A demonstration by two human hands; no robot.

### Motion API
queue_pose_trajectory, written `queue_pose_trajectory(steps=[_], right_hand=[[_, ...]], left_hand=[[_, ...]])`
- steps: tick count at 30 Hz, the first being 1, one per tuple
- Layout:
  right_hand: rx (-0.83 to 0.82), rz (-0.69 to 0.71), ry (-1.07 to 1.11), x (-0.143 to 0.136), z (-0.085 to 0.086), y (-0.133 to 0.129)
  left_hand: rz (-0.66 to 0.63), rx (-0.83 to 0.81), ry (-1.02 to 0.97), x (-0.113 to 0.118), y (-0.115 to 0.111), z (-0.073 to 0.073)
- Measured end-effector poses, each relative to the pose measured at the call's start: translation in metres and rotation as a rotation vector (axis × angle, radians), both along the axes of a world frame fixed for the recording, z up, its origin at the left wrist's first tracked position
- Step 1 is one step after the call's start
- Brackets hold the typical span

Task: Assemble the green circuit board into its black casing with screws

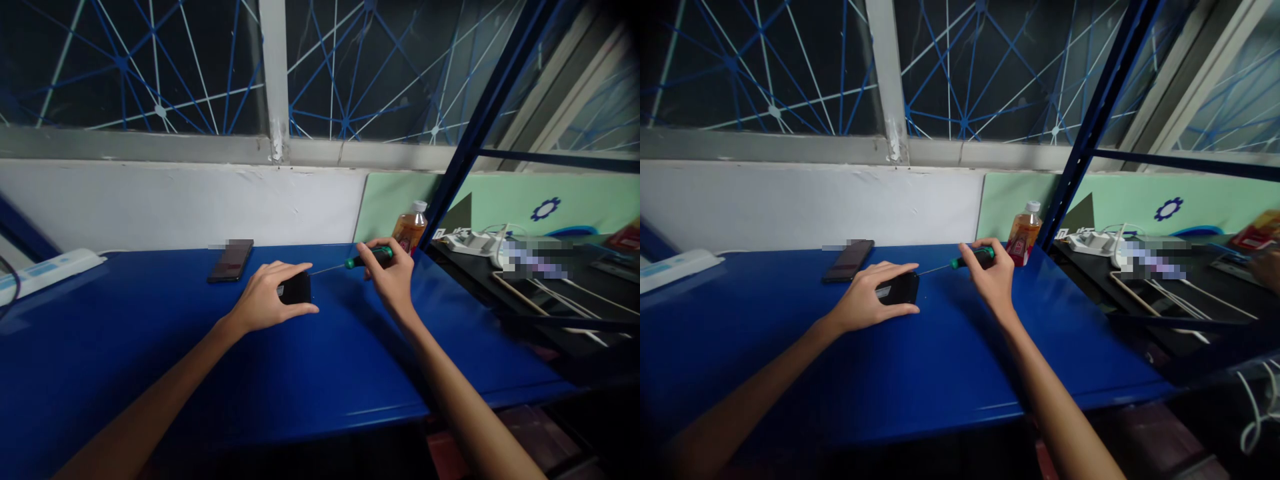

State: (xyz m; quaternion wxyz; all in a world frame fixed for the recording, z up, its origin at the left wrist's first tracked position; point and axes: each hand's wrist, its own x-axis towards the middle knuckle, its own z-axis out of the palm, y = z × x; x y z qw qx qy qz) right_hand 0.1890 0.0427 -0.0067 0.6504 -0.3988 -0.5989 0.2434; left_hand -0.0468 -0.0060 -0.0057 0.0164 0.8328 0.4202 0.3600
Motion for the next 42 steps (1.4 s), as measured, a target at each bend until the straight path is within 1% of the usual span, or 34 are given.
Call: queue_pose_trajectory(steps=[2,5,7,9,12,14,16,20,22,24,30,32,35,37,42], right_hand=[[-0.005,0.053,0.020,0.0006,-0.0006,0.0009],[0.002,0.179,0.079,0.0010,-0.0012,0.0023],[0.017,0.205,0.106,0.0007,-0.0008,0.0022],[0.025,0.152,0.092,0.0000,0.0003,0.0012],[0.028,0.021,0.017,-0.0006,0.0016,-0.0009],[0.034,-0.011,-0.007,0.0003,0.0012,-0.0015],[0.041,0.026,0.010,0.0021,-0.0004,-0.0008],[0.041,0.168,0.080,0.0064,-0.0039,0.0028],[0.040,0.198,0.091,0.0068,-0.0041,0.0041],[0.044,0.180,0.089,0.0054,-0.0032,0.0043],[0.035,0.040,-0.003,-0.0008,-0.0006,0.0012],[0.033,0.060,-0.005,-0.0004,-0.0016,0.0010],[0.016,0.159,0.031,0.0014,-0.0033,0.0018],[0.012,0.182,0.046,0.0016,-0.0032,0.0019],[0.031,0.041,0.019,-0.0021,-0.0001,-0.0016]], left_hand=[[-0.001,-0.003,0.000,-0.0002,-0.0003,0.0001],[0.003,0.004,0.000,-0.0005,0.0000,-0.0005],[0.001,0.010,0.002,-0.0008,0.0001,-0.0009],[-0.002,0.009,0.002,-0.0012,0.0001,-0.0010],[-0.001,0.005,0.004,-0.0017,-0.0003,-0.0002],[-0.001,0.004,0.004,-0.0019,-0.0005,0.0005],[-0.002,0.004,0.002,-0.0020,-0.0006,0.0011],[0.003,0.003,0.000,-0.0017,-0.0010,0.0016],[0.006,-0.001,0.000,-0.0010,-0.0014,0.0020],[0.004,-0.007,0.000,-0.0002,-0.0019,0.0027],[0.019,-0.021,0.015,0.0000,-0.0020,0.0040],[0.025,-0.018,0.017,-0.0010,-0.0016,0.0035],[0.023,-0.008,0.009,-0.0021,-0.0009,0.0027],[0.017,-0.007,0.004,-0.0023,-0.0007,0.0025],[0.018,-0.015,0.009,-0.0019,-0.0008,0.0028]])
